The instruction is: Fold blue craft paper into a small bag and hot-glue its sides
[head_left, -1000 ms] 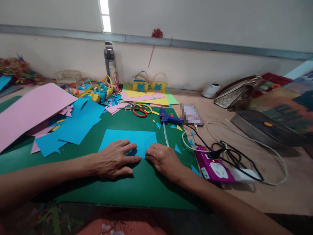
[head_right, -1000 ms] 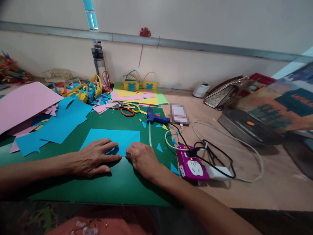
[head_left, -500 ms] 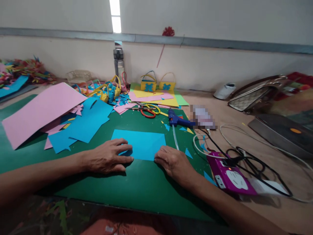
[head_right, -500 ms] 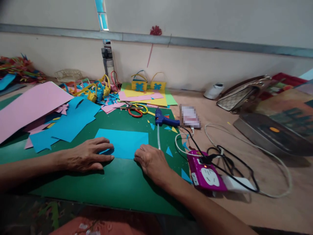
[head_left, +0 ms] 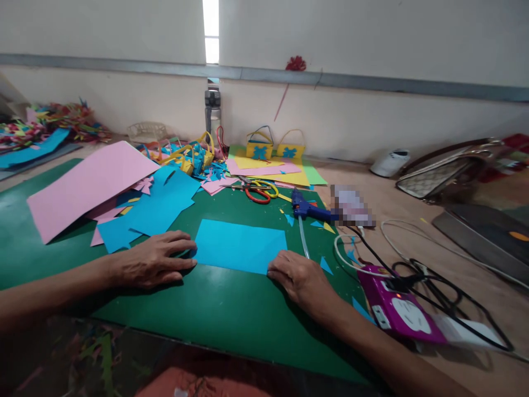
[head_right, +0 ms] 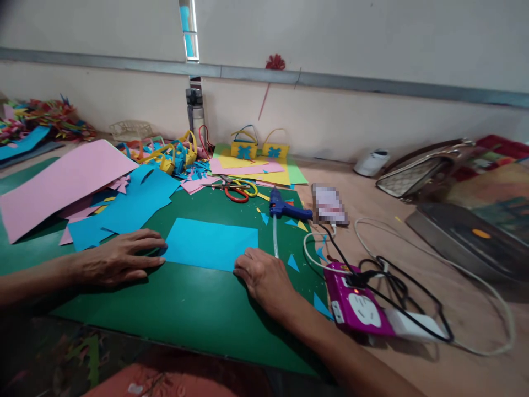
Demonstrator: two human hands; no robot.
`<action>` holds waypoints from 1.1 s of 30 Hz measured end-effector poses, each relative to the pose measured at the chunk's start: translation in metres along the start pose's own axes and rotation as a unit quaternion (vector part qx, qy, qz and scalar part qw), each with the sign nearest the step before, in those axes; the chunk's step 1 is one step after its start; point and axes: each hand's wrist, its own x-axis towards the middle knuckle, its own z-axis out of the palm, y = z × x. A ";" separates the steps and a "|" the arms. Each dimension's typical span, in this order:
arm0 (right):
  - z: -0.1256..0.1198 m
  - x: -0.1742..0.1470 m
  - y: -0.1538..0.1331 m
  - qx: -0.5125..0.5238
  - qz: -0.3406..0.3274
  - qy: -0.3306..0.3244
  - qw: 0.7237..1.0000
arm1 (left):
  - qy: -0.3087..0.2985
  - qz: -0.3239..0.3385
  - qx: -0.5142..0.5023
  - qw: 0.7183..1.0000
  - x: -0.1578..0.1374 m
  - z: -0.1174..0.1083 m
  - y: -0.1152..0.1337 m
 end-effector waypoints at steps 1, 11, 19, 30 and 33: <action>0.000 0.000 0.000 0.000 0.001 -0.001 1.000 | 0.006 -0.002 0.000 1.000 -0.004 0.000 -0.001; 0.001 -0.002 -0.001 -0.028 0.002 -0.009 1.000 | 0.094 -0.034 -0.016 0.995 -0.027 -0.002 -0.008; -0.008 0.007 -0.024 -0.217 -0.150 -0.074 0.962 | -0.001 0.072 -0.034 0.997 0.063 0.001 0.023; -0.014 0.013 -0.024 -0.232 -0.158 -0.166 0.945 | -0.016 0.099 -0.052 0.994 0.071 0.008 0.022; -0.014 0.014 -0.024 -0.231 -0.158 -0.174 0.944 | -0.016 0.093 -0.056 0.994 0.072 0.008 0.023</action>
